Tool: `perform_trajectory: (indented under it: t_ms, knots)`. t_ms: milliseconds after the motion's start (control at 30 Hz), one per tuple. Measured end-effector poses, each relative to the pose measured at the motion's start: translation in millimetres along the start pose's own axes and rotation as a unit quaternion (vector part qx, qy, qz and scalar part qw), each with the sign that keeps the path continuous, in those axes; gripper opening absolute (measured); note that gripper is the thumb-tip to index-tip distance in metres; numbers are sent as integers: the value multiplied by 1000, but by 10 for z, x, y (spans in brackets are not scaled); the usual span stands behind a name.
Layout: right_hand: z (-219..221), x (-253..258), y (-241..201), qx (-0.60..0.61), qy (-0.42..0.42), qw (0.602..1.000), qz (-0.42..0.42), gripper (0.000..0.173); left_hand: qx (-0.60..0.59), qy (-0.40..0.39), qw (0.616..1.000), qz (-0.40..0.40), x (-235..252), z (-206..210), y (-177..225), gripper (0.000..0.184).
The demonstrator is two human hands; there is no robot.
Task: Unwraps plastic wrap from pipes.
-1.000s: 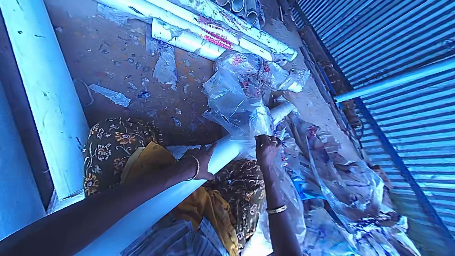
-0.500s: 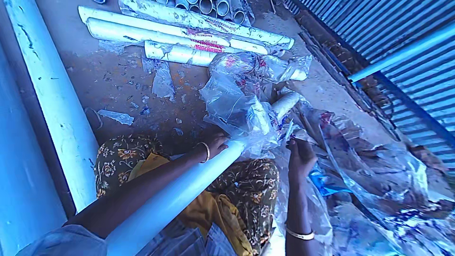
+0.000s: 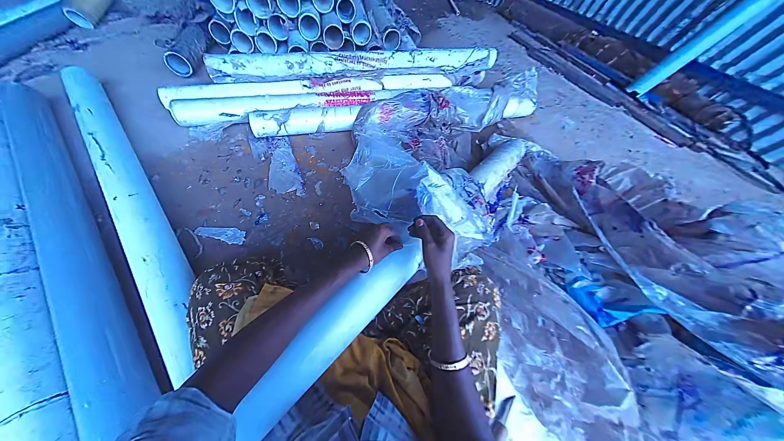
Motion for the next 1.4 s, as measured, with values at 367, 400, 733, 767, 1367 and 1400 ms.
perform_trajectory:
  t_ms: [367,400,733,767,1367,1400]
  knots:
    - [-189,36,421,-47,-119,988,-90,23,157,-52,986,8,69,38,203,37]
    - [-235,51,387,-77,-153,980,-98,27,157,-61,986,13,103,23,224,36]
    - [-238,-13,269,-196,-158,967,-47,16,115,-100,988,15,235,-125,368,29]
    - [-237,-41,314,-170,-126,975,-66,15,68,-68,995,4,229,-144,347,28]
    - [-341,34,317,-157,-73,967,-188,5,93,58,992,-64,199,301,308,71]
    - [-377,47,310,-155,-85,967,-182,5,80,74,992,-57,210,322,284,71]
Point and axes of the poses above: each hand's wrist, its own x-axis towards the middle knuckle, its own z-axis out of the palm, y = z × x, the point moved 1 cm from there along x, towards the middle knuckle, and after that the axes turned 5 degrees about y, right-handed, at the moved point
